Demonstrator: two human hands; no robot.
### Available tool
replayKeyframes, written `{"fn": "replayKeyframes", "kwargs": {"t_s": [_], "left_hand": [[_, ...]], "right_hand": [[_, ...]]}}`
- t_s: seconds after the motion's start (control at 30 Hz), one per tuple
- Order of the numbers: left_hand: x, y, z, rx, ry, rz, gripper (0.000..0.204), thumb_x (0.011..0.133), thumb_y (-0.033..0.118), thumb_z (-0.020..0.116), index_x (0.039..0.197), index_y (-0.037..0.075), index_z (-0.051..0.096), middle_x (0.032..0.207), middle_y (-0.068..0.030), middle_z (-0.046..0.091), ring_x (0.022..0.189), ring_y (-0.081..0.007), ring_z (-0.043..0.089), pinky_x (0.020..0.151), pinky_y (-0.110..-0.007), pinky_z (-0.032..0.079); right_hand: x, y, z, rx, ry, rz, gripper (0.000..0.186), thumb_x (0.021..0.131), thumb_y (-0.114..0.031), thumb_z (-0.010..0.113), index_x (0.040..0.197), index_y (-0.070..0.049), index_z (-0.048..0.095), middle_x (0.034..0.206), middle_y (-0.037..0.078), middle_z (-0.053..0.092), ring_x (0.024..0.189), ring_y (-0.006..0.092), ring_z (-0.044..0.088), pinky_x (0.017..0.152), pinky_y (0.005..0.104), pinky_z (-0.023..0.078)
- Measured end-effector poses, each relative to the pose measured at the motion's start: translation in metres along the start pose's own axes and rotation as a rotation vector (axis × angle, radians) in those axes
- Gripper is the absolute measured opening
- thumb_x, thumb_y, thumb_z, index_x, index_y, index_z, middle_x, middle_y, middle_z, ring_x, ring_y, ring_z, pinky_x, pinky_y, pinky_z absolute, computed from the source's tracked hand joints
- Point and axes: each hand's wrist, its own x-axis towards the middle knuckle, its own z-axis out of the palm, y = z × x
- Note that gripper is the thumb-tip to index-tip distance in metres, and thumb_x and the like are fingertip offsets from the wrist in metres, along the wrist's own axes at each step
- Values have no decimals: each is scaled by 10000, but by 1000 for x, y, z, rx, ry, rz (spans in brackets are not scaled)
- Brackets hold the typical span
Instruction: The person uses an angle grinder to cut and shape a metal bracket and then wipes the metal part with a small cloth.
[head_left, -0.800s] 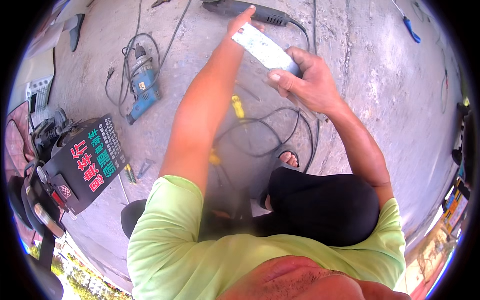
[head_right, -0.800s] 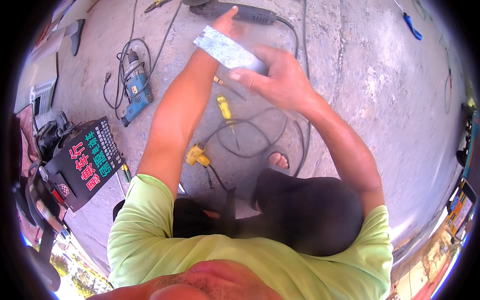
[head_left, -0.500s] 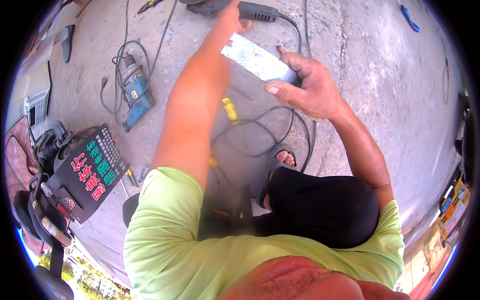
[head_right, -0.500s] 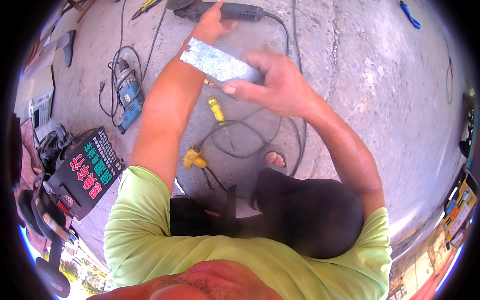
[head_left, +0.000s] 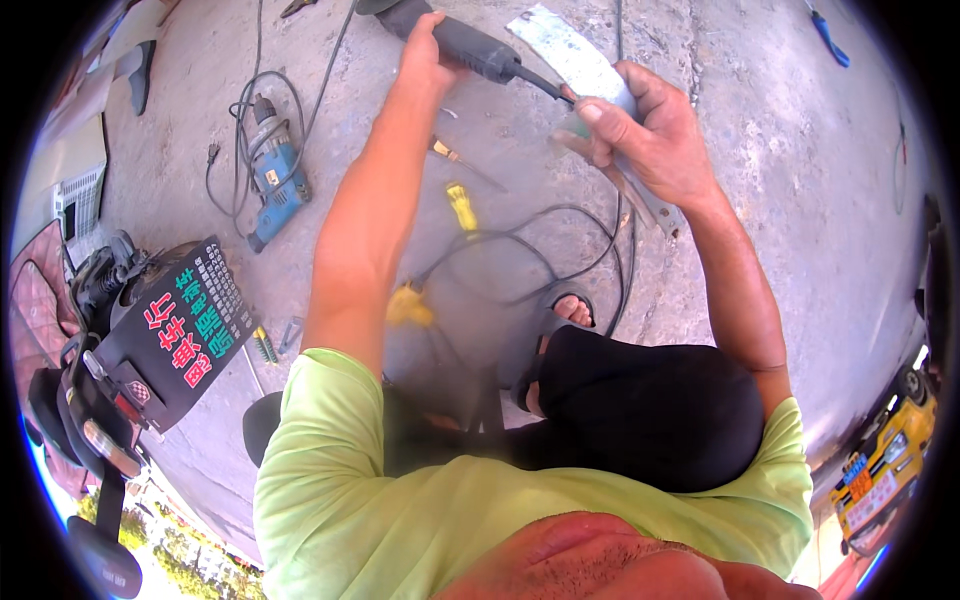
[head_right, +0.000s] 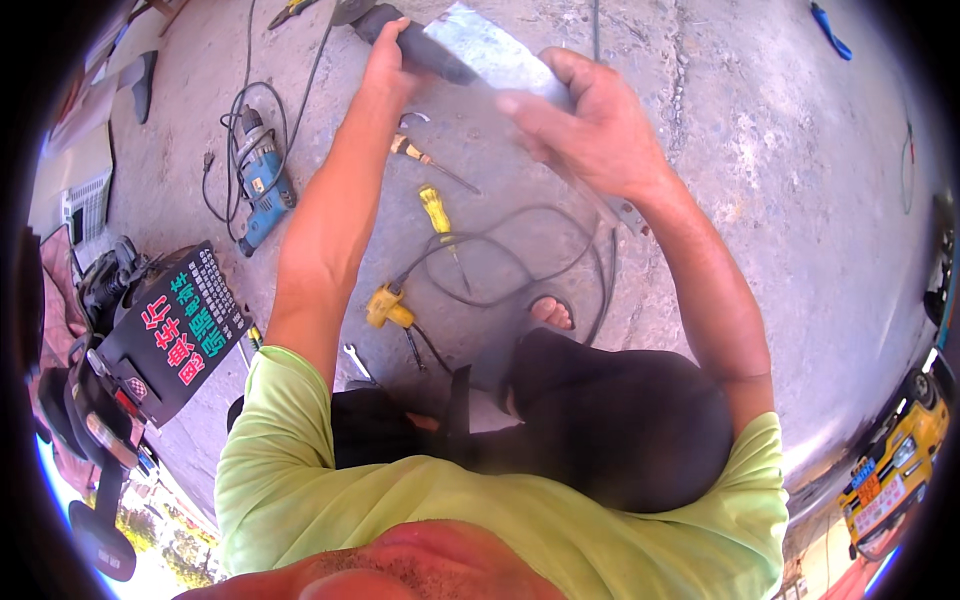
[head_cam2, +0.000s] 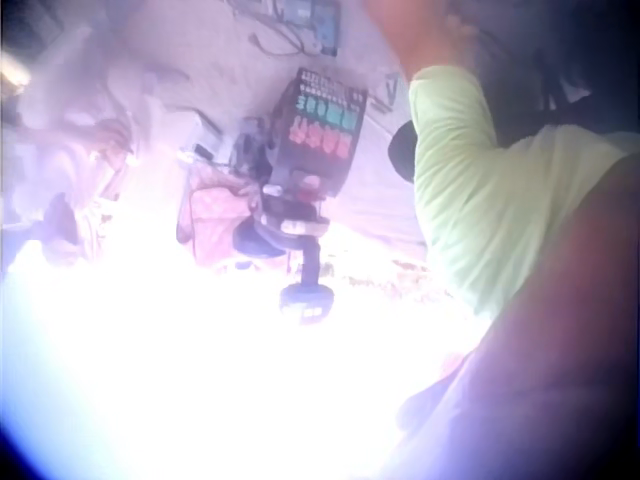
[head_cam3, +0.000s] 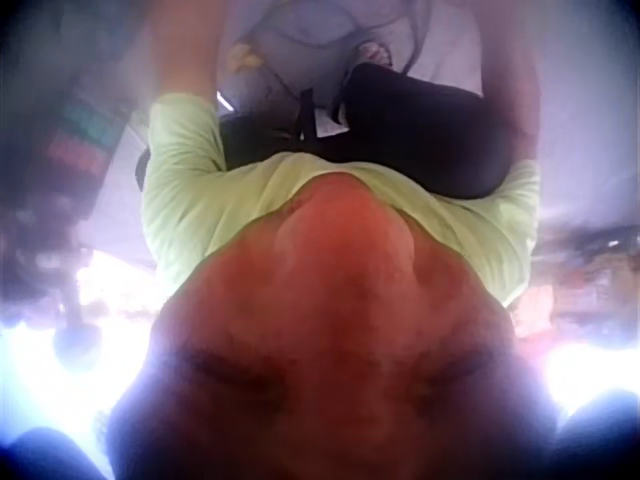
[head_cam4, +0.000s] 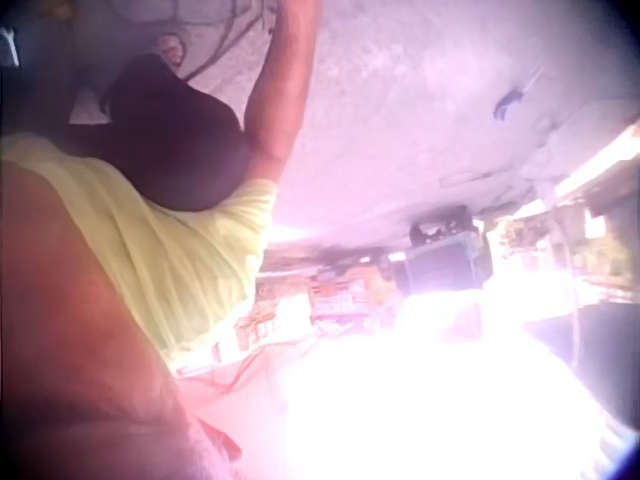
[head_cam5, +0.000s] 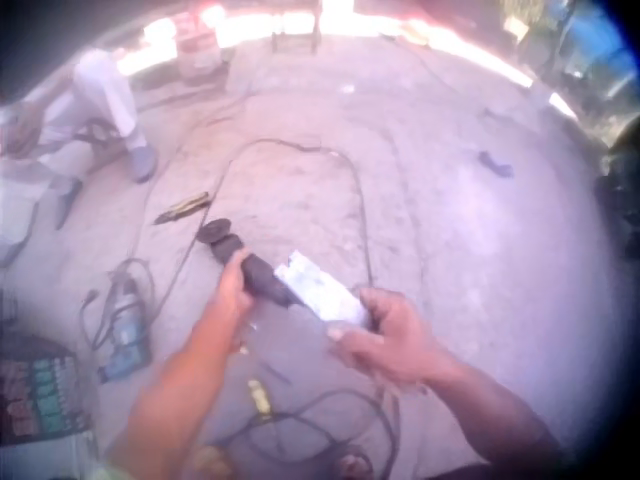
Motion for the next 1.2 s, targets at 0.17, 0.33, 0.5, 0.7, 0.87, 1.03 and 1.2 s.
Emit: {"fn": "replayKeyframes", "kwargs": {"t_s": [0.17,0.33,0.5,0.7,0.87,1.03,1.2], "left_hand": [[-93,21,-32,-150,73,92,525,944,418,626,1308,65,490,1151,-162,599,984,-344,630,882,-552,549],[-155,27,-64,-226,18,130,539,930,479,627,1266,76,507,1024,-170,595,898,-341,626,775,-501,566],[-204,26,-83,-271,-244,138,530,921,501,638,1209,61,575,1020,-158,634,918,-318,648,757,-473,582],[-255,24,-86,-185,-203,289,654,886,530,622,1154,-63,559,978,-177,648,832,-328,651,754,-449,577],[-273,30,-94,-275,-223,346,621,886,523,621,1146,-36,558,963,-159,653,835,-323,660,755,-455,582],[-290,34,-101,-282,-252,377,538,908,442,636,1236,17,587,990,-157,676,870,-243,676,783,-400,586],[-288,36,-117,-200,-184,440,559,895,498,629,1133,-9,637,943,-140,680,840,-228,676,763,-361,584]], "right_hand": [[9,-19,23,-97,67,-15,469,913,-416,761,1074,17,679,688,38,656,648,93,644,643,271,513],[11,-33,64,-276,-68,72,519,869,-402,781,1120,41,684,741,71,688,674,114,658,665,291,527],[-6,-33,135,-174,-114,57,508,838,-367,816,1113,36,672,756,55,689,676,117,653,669,296,528],[-31,-37,184,-50,-175,-52,495,865,-365,839,1081,22,616,760,38,664,674,91,635,648,267,519],[-43,-46,208,17,-120,-16,441,892,-275,824,1113,31,595,788,44,668,676,92,640,626,257,522],[-44,-38,222,-86,-119,-73,483,879,-259,820,1182,37,587,838,47,674,712,95,642,650,271,531],[-51,-51,235,-39,-182,-125,427,883,-204,817,1144,43,587,813,36,661,687,83,613,633,272,521]]}}
